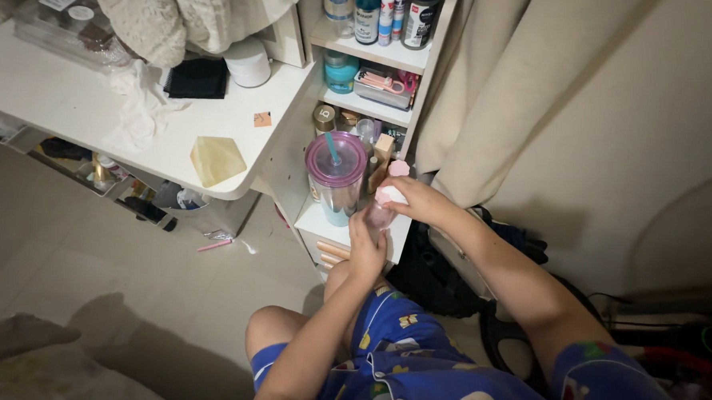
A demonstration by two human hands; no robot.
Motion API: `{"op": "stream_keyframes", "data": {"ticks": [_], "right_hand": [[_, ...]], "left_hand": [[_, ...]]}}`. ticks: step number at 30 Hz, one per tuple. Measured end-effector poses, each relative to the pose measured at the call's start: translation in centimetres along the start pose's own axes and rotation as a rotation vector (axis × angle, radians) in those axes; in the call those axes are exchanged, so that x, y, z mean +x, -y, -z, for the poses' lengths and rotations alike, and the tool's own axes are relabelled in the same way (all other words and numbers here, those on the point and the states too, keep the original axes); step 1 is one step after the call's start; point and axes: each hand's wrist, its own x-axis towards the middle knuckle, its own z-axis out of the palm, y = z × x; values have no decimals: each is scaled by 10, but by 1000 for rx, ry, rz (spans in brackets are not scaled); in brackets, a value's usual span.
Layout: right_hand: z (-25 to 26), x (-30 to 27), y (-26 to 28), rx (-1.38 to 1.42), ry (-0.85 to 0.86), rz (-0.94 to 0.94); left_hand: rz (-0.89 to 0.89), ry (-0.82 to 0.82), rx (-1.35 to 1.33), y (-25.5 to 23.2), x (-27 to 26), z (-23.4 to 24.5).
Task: The person organizes cosmetic items on a white vanity, wiping bottles and containers with a tissue and placing them into a drawer. They handle a makeup sponge, a pink bottle, and a black pouch, then wipe the vanity surface and arrange items in the drawer.
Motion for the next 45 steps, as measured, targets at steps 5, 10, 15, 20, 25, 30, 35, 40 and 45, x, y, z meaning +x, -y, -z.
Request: {"op": "stream_keyframes", "data": {"ticks": [5,10,15,20,25,30,35,40,45], "right_hand": [[-3,-3,3,-82,-43,48],[2,-7,11,-133,-40,-6],[4,-7,15,-140,-24,-129],[4,-9,18,-223,-54,-68],[13,-5,51,-258,-145,57],[15,2,97,-266,-253,15],[9,11,147,-157,-306,197],[11,47,206,119,-325,464],[12,120,240,329,-424,427]], "left_hand": [[-42,56,17,11,-3,3],[-6,158,37,17,-2,1],[-37,178,99,20,-3,-3],[-33,200,85,24,-4,-1],[-44,154,39,3,3,33],[158,48,-21,-44,17,88],[35,-222,-3,-61,20,145],[-59,-515,112,-76,43,201],[-185,-545,456,-100,94,246]]}}
